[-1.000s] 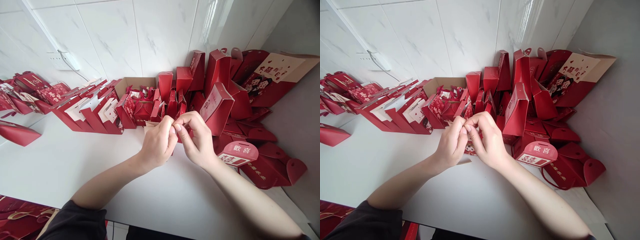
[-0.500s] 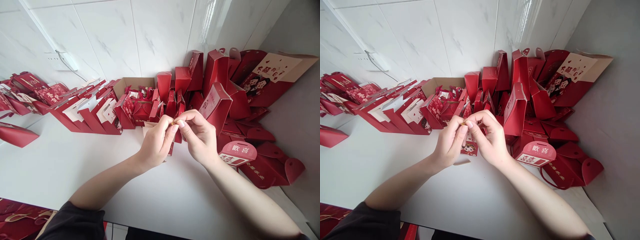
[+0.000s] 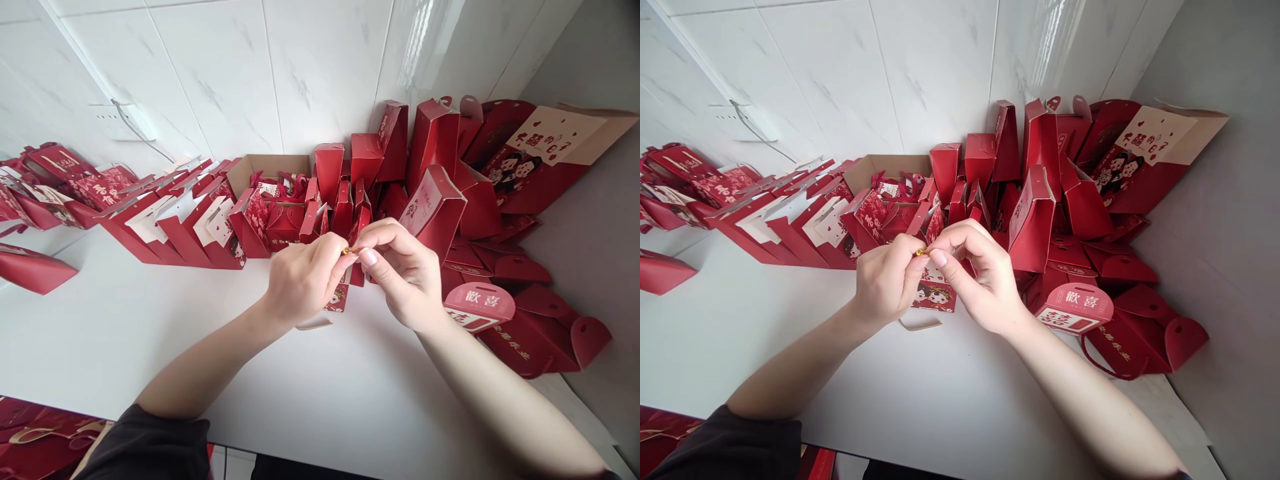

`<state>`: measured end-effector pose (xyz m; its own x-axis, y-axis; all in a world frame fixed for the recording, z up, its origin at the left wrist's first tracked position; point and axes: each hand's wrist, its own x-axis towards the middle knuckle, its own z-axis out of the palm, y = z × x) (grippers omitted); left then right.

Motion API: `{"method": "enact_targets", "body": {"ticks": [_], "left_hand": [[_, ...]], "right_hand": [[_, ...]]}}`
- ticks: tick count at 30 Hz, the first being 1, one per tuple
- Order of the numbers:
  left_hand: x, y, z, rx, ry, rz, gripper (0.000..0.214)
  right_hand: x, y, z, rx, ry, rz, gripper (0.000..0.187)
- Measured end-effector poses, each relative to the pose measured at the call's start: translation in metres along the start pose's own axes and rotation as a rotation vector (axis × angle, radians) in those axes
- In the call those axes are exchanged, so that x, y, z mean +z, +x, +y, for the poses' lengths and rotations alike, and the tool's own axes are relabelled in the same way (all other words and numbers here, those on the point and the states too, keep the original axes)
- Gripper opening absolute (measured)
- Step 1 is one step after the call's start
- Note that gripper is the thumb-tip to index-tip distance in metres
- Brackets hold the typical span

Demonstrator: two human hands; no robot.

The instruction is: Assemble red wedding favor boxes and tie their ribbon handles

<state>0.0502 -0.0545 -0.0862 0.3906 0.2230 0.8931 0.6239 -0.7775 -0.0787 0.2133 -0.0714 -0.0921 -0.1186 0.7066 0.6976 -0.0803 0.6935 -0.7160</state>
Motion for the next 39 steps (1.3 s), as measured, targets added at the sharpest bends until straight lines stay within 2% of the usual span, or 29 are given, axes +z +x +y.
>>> {"method": "enact_targets", "body": {"ticks": [4, 13, 17, 24, 32, 37, 39], "left_hand": [[0.002, -0.001, -0.003, 0.047, 0.047, -0.003, 0.016], [0.002, -0.001, -0.003, 0.029, 0.044, -0.075, 0.012], [0.002, 0.0, -0.004, 0.049, 0.068, -0.05, 0.01], [0.002, 0.003, -0.009, 0.143, 0.122, -0.019, 0.018], [0.005, 0.0, -0.009, 0.16, 0.06, 0.002, 0.014], [0.0, 0.002, -0.013, 0.148, 0.013, -0.067, 0.014], [-0.004, 0.003, -0.012, 0.085, -0.064, -0.134, 0.015]], "right_hand": [[-0.001, 0.002, 0.0, 0.014, -0.006, 0.003, 0.003], [0.001, 0.001, 0.0, 0.025, -0.08, 0.028, 0.007], [0.0, 0.001, -0.002, 0.018, -0.069, 0.009, 0.015], [-0.007, 0.004, 0.002, 0.099, -0.067, -0.06, 0.009], [-0.005, 0.001, 0.008, 0.007, -0.063, -0.047, 0.005], [-0.005, 0.002, 0.008, 0.005, -0.093, -0.034, 0.008], [-0.004, 0.003, 0.007, 0.012, -0.106, -0.023, 0.008]]}}
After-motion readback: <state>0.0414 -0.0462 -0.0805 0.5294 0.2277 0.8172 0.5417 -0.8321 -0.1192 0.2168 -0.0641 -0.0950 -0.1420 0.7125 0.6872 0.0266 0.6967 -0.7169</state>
